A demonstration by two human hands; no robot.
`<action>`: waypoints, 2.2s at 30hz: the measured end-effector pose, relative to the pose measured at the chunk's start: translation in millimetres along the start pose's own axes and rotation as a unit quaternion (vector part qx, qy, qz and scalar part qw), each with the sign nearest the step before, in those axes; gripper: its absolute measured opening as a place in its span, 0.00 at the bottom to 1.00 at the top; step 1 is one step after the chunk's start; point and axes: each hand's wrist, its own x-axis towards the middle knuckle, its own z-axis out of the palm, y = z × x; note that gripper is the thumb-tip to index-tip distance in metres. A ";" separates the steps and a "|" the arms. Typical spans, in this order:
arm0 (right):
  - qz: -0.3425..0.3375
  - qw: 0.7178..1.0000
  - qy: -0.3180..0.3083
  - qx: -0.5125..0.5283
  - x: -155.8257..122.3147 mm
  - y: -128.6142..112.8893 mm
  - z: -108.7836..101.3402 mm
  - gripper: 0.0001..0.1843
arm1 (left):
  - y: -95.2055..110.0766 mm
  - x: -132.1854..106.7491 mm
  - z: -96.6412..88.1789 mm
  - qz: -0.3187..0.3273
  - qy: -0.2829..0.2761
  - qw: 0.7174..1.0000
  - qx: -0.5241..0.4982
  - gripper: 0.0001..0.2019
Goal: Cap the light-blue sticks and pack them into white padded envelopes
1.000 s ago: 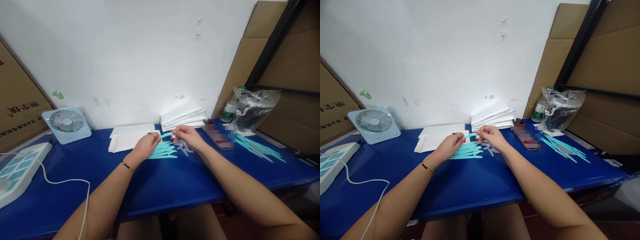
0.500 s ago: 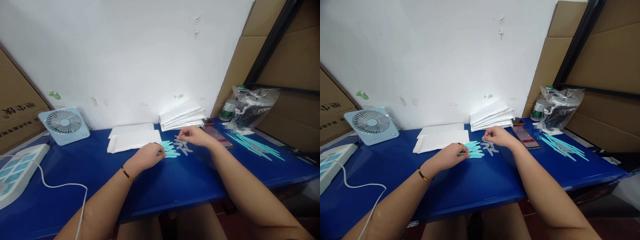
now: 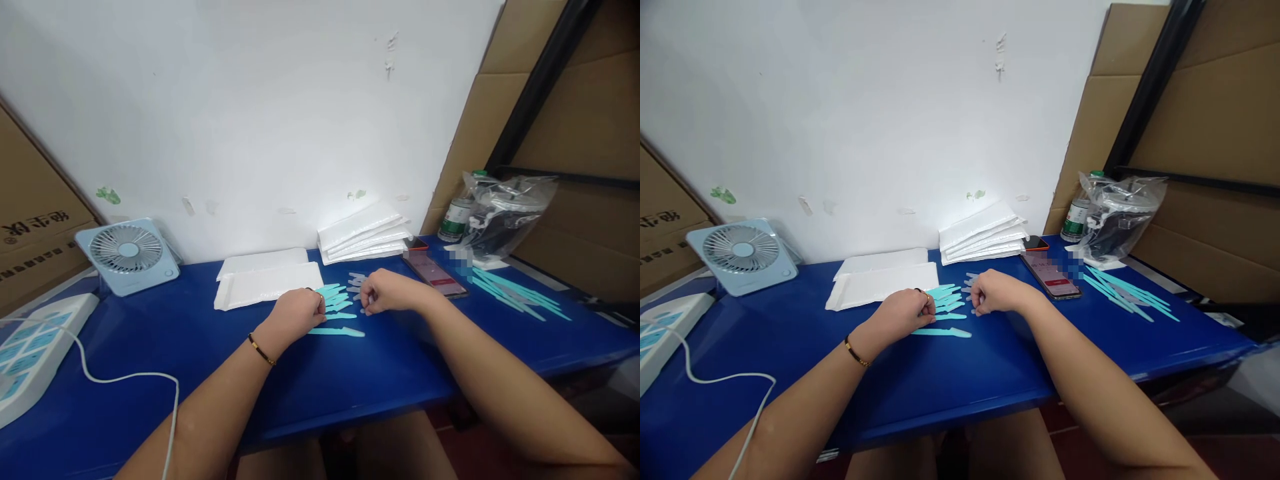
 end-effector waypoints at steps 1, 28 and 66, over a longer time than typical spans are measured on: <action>-0.014 1.000 -0.009 0.024 -2.7 -1.8 1.8 0.06 | 1.2 0.2 0.2 0.000 -0.002 1.000 -0.003 0.04; -0.026 0.995 0.045 0.087 -18.5 -5.0 11.0 0.09 | 1.9 7.9 11.1 0.005 0.000 1.000 -0.001 0.05; -0.040 0.995 0.065 0.059 -14.3 15.0 11.5 0.09 | -2.0 10.3 14.1 0.074 0.036 0.997 0.004 0.08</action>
